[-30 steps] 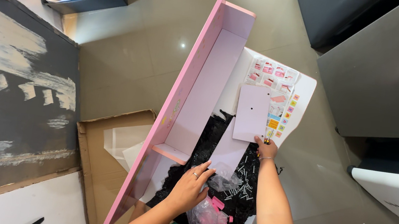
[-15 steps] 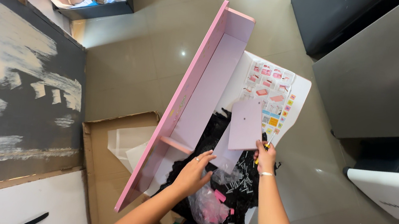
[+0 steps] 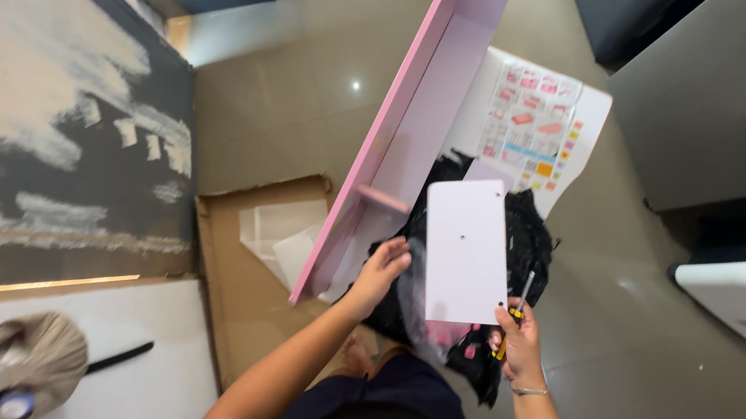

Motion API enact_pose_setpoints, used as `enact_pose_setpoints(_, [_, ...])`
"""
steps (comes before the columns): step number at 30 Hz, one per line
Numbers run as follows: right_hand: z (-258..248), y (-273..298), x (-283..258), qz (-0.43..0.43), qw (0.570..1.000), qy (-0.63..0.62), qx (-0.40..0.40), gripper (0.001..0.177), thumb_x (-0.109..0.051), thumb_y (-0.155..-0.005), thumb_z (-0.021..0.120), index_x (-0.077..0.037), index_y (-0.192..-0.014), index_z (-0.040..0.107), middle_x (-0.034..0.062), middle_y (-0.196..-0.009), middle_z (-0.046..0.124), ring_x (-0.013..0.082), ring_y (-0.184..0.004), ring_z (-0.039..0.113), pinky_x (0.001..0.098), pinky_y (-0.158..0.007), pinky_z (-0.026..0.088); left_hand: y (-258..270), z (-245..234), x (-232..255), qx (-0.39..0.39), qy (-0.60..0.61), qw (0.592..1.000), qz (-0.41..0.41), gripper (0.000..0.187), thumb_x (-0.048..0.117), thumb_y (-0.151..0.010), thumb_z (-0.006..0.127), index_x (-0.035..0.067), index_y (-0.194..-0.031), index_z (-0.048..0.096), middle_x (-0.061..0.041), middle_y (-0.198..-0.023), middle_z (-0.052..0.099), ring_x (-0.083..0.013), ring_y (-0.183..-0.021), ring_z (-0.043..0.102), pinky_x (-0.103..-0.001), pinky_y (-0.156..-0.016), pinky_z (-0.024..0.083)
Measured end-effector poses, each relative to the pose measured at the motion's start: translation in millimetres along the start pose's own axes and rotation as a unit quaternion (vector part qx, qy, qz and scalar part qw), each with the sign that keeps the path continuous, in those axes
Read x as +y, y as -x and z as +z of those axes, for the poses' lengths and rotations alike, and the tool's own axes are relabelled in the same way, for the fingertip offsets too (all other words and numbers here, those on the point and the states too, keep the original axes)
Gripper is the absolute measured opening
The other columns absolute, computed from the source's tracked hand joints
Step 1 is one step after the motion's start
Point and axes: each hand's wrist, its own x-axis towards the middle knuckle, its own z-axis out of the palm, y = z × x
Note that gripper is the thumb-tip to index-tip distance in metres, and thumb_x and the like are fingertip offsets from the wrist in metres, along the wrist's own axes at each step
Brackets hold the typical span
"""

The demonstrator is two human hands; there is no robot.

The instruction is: The person assembles a pink plastic shelving unit by attaching side panels and shelves using a screwdriver. They insert screws into pre-drilled holes and tighten them to secure the components together.

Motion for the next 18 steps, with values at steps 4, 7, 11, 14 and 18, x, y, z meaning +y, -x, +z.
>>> enact_pose_setpoints(4, [28.6,43.1,23.1,-0.037,0.996,0.060,-0.062,0.020,-0.013,-0.090,0.073,-0.009,-0.102,0.057,-0.0010,-0.070,0.057,0.0072,-0.047,0.051,0.0227,-0.040,0.042,37.2,-17.9,7.9,0.035,0.160,0.985,-0.061,0.073,0.042,-0.095,0.063,0.010,-0.153,0.033,-0.013,-0.139,0.056,-0.0271,-0.125,0.056,-0.044,-0.107,0.044])
enact_pose_setpoints(7, [47.6,65.1,33.2,-0.044,0.984,0.127,-0.113,0.021,-0.011,-0.089,0.076,-0.009,-0.101,0.058,-0.0015,-0.069,0.057,0.0059,-0.047,0.050,0.0211,-0.041,0.041,59.2,-34.1,17.2,0.083,0.179,0.980,-0.040,0.075,0.047,-0.092,0.063,0.009,-0.150,0.034,-0.010,-0.138,0.054,-0.0246,-0.124,0.057,-0.044,-0.105,0.045])
enact_pose_setpoints(11, [73.2,90.0,38.1,-0.069,0.948,0.260,-0.171,0.024,-0.007,-0.085,0.082,-0.005,-0.102,0.065,0.0008,-0.073,0.059,0.0074,-0.054,0.051,0.0219,-0.046,0.039,87.0,-49.5,7.1,0.163,0.164,0.972,0.046,0.075,0.049,-0.094,0.070,0.002,-0.145,0.039,-0.015,-0.137,0.053,-0.0267,-0.125,0.054,-0.049,-0.107,0.045])
enact_pose_setpoints(14, [88.4,102.3,35.2,-0.295,0.854,0.318,-0.289,0.024,-0.004,-0.086,0.078,0.000,-0.107,0.067,0.0085,-0.105,0.076,0.0134,-0.085,0.067,0.0263,-0.076,0.056,107.3,-53.4,-1.0,0.199,0.167,0.960,0.108,0.080,0.053,-0.093,0.071,0.006,-0.147,0.036,-0.015,-0.143,0.047,-0.0269,-0.133,0.047,-0.048,-0.112,0.039])
enact_pose_setpoints(18, [96.3,103.9,37.7,-0.312,0.817,0.409,-0.260,0.032,-0.002,-0.078,0.080,0.000,-0.108,0.070,0.0098,-0.104,0.077,0.0162,-0.081,0.074,0.0277,-0.073,0.059,135.2,-66.5,4.9,0.195,0.284,0.938,0.022,0.089,0.072,-0.086,0.054,0.015,-0.153,0.038,-0.011,-0.147,0.043,-0.0249,-0.136,0.039,-0.043,-0.102,0.035])
